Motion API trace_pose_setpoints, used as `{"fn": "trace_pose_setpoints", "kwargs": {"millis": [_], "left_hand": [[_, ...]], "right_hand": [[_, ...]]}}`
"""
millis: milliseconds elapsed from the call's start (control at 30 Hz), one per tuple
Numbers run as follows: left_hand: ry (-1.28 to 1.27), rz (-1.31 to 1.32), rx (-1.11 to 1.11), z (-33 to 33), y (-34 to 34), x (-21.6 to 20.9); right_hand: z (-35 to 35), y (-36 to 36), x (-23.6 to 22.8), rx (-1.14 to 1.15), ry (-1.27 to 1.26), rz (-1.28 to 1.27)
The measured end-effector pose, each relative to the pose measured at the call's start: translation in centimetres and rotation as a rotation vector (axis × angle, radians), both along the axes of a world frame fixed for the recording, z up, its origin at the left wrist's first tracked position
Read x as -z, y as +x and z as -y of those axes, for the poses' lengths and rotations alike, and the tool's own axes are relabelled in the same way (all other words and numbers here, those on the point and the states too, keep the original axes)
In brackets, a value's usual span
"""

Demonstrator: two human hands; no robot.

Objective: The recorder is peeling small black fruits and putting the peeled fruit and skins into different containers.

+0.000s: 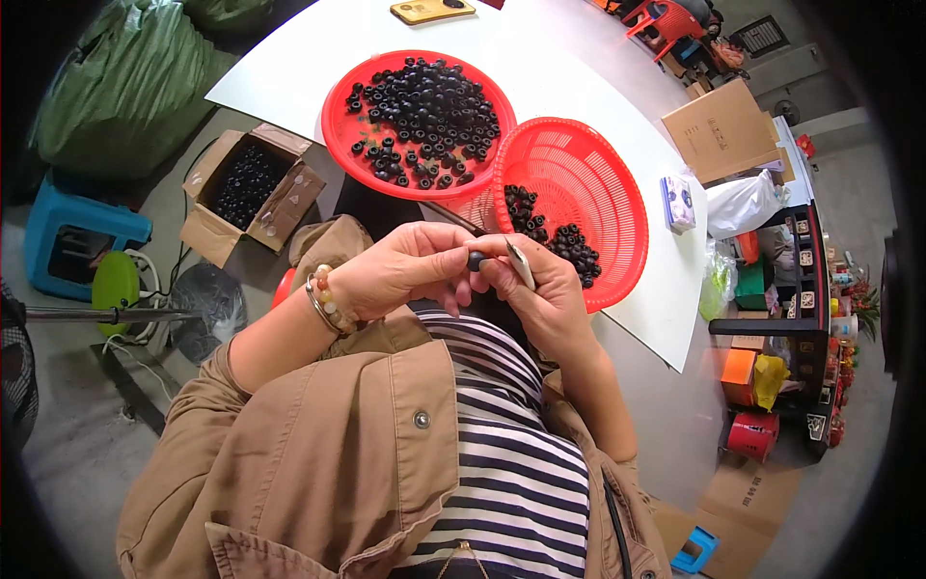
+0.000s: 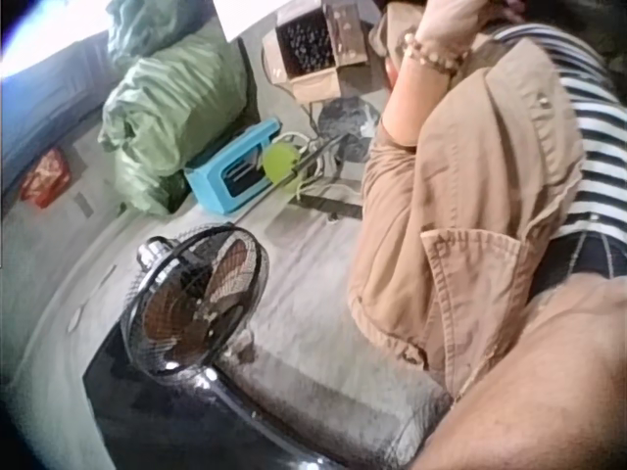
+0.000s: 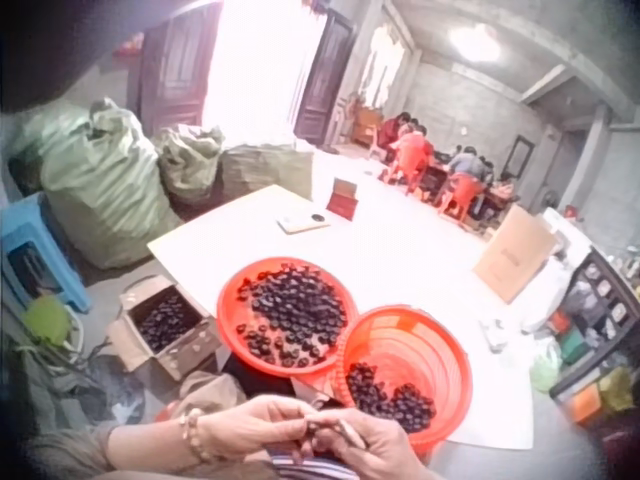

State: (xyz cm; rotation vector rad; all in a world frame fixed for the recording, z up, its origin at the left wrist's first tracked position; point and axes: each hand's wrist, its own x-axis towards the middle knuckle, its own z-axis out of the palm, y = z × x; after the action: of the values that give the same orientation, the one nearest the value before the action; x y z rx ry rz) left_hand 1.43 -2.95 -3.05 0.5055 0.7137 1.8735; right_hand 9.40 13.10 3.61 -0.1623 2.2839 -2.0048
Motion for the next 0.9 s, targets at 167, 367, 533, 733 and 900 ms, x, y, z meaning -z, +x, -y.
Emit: {"fn": "trace_pose_setpoints", "kwargs": {"millis": [167,367,533,733,900], "left_hand": [[-0.001,0.133,0.004,0.1,0.1,-0.4],[0.03,0.13,-0.029,0.3,-0.3,-0.1],[0.029,0.156,-0.067,0.3,-0.4,0.2],[0.031,0.146,-0.103,0.2,-0.3,0.1],[0.026,0.132,-0.14,0.1,-0.2,0.0]], "right_hand": [[0.1,0.0,0.5,0.03,0.03,-0.034],[-0.1,0.4,1.0,0.139,0.09,0.02],[0.0,1.3,1.2,0.124,0.062,-0.021],[0.3,1.7,0.4,0.112,0.168,-0.017],[0.5,1.6,0.9,0.129,0.097,-0.069]]}}
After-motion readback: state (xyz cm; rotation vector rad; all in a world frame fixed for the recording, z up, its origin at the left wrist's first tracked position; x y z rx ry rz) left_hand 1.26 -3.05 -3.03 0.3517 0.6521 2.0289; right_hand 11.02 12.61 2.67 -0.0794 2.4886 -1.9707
